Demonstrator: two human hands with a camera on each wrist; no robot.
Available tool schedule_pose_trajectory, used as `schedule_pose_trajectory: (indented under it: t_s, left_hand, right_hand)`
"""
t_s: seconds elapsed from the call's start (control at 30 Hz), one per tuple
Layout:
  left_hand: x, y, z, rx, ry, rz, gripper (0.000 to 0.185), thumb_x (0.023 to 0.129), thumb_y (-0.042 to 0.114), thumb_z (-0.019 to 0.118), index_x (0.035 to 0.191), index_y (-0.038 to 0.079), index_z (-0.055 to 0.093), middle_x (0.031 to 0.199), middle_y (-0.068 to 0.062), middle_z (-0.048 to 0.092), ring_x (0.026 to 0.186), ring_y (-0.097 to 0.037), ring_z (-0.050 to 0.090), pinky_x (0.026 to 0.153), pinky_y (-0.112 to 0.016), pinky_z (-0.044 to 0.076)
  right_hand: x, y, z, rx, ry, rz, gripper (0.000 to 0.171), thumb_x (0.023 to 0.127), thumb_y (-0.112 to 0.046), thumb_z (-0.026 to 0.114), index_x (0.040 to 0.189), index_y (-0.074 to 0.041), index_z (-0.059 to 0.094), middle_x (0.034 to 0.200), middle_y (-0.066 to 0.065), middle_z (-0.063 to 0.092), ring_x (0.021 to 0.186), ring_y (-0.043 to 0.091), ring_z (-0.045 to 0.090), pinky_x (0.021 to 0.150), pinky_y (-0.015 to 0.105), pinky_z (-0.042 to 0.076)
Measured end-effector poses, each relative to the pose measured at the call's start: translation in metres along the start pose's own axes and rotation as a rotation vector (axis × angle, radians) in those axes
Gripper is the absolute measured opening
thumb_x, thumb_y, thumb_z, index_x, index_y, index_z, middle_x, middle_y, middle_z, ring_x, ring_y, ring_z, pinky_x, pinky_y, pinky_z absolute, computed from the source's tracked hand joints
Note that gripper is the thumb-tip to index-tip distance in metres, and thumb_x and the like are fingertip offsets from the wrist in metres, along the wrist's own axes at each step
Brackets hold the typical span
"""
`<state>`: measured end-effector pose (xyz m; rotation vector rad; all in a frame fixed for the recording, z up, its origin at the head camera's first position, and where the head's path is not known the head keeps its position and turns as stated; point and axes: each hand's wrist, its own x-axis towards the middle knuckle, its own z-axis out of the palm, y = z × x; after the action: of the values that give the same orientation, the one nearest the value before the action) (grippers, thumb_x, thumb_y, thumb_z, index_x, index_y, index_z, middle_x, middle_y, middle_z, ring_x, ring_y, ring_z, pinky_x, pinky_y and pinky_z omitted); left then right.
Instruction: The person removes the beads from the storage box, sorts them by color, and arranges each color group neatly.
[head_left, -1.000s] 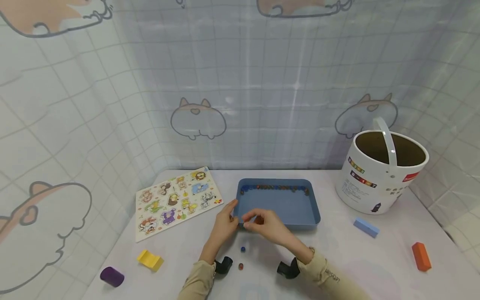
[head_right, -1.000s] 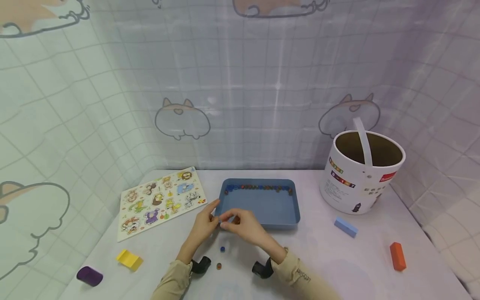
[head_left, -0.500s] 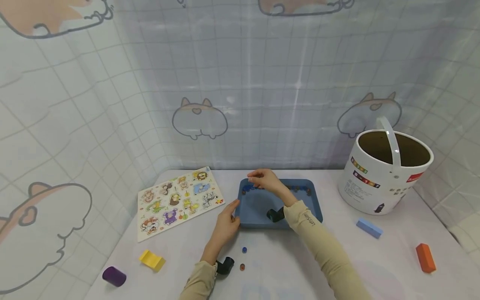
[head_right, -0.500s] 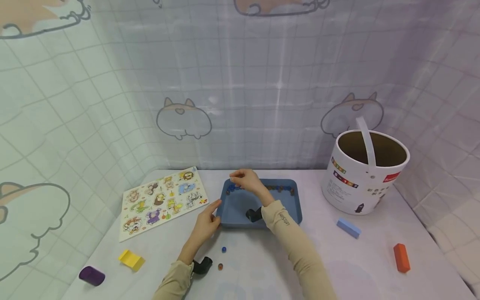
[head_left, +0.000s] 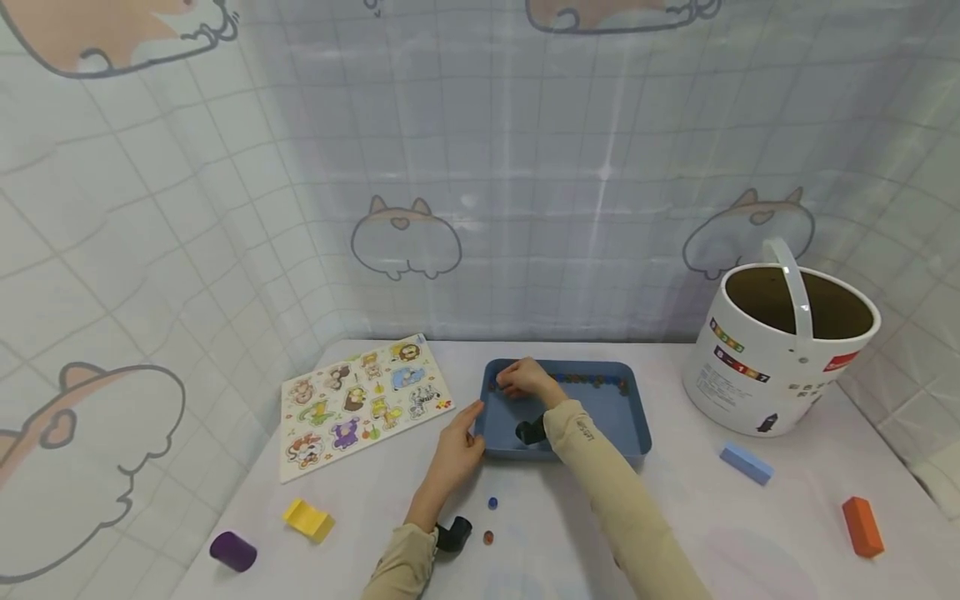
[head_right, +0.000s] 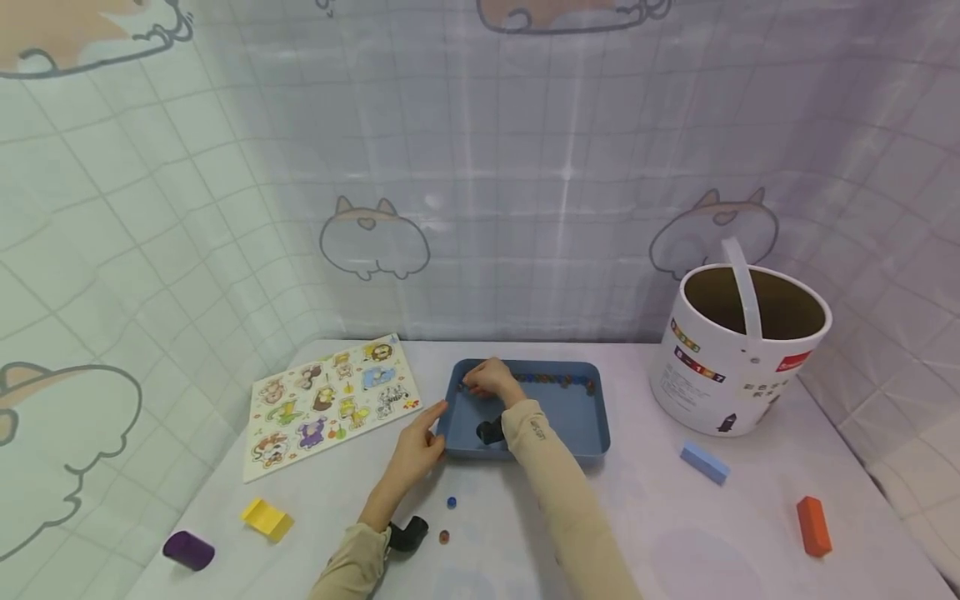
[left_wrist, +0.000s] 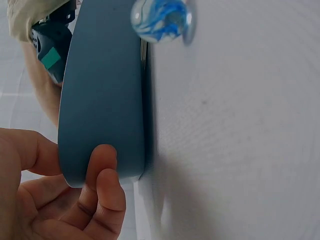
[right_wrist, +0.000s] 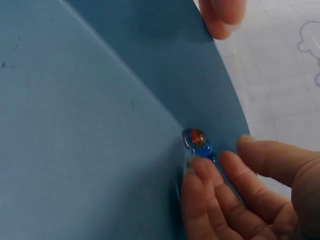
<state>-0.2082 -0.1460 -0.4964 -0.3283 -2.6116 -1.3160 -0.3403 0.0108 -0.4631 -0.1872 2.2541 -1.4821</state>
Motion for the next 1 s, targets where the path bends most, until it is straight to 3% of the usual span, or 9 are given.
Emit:
schedule_pose_trajectory:
  t_s: [0.13,0.2,0.33,0.43,0.53,0.77,1.0]
  left_hand:
    - [-0.002,0.0,0.001,-0.018,0.024,0.085,0.058,0.077,-0.005,0.051,0.135,-0.011,0.048,0.139,-0.028,0.05,0.052,0.003,0.039,0.047,-0.018,0.039]
    - [-0.001,0.0,0.001,-0.015,0.026,0.097,0.058,0.077,-0.005,0.051,0.134,-0.012,0.048,0.138,-0.029,0.05,0.052,0.002,0.039,0.047,-0.018,0.039]
    - [0.0,0.002,0.002,-0.001,0.004,0.013,0.058,0.079,-0.005,0.053,0.136,-0.009,0.048,0.142,-0.024,0.049,0.052,0.001,0.039,0.048,-0.017,0.039]
    - [0.001,0.003,0.003,0.014,-0.005,-0.018,0.057,0.08,-0.005,0.054,0.137,-0.007,0.048,0.143,-0.022,0.049,0.052,0.0,0.038,0.049,-0.017,0.038]
    - [0.001,0.003,0.003,0.021,-0.01,-0.021,0.057,0.081,-0.006,0.054,0.138,-0.007,0.048,0.144,-0.021,0.049,0.051,0.001,0.038,0.049,-0.016,0.038]
    - [0.001,0.004,0.002,0.015,0.001,-0.024,0.058,0.08,-0.006,0.054,0.137,-0.006,0.048,0.143,-0.021,0.049,0.05,0.002,0.037,0.05,-0.017,0.038]
    - [0.0,0.002,0.0,0.025,0.015,-0.013,0.058,0.078,-0.007,0.053,0.137,-0.007,0.049,0.142,-0.023,0.05,0.049,0.002,0.038,0.049,-0.017,0.039]
  right_hand:
    - [0.003,0.001,0.005,0.052,0.015,0.029,0.028,0.091,-0.004,0.061,0.115,0.01,0.066,0.114,0.024,0.068,0.099,0.031,0.069,0.082,0.034,0.058]
    - [0.006,0.001,0.008,0.046,0.032,0.034,0.027,0.088,-0.002,0.063,0.112,0.01,0.067,0.111,0.024,0.07,0.095,0.03,0.071,0.08,0.033,0.058]
    - [0.006,0.0,0.012,-0.085,0.077,0.031,0.024,0.08,-0.003,0.071,0.103,0.003,0.074,0.1,0.018,0.074,0.08,0.021,0.07,0.071,0.027,0.057]
    - [0.004,-0.003,0.016,-0.125,0.097,0.042,0.022,0.076,-0.003,0.075,0.098,-0.001,0.076,0.092,0.014,0.075,0.069,0.013,0.066,0.067,0.026,0.056]
    - [0.001,-0.004,0.018,-0.056,0.092,0.057,0.021,0.077,0.001,0.074,0.098,0.001,0.076,0.089,0.017,0.075,0.064,0.013,0.068,0.067,0.027,0.058]
    - [-0.006,-0.007,0.011,-0.049,0.035,-0.007,0.024,0.084,-0.008,0.07,0.107,0.0,0.074,0.1,0.016,0.074,0.08,0.019,0.071,0.073,0.031,0.058]
    - [-0.022,-0.012,-0.004,-0.002,-0.045,-0.108,0.031,0.091,-0.017,0.065,0.118,-0.005,0.069,0.114,0.014,0.07,0.102,0.028,0.067,0.089,0.038,0.055]
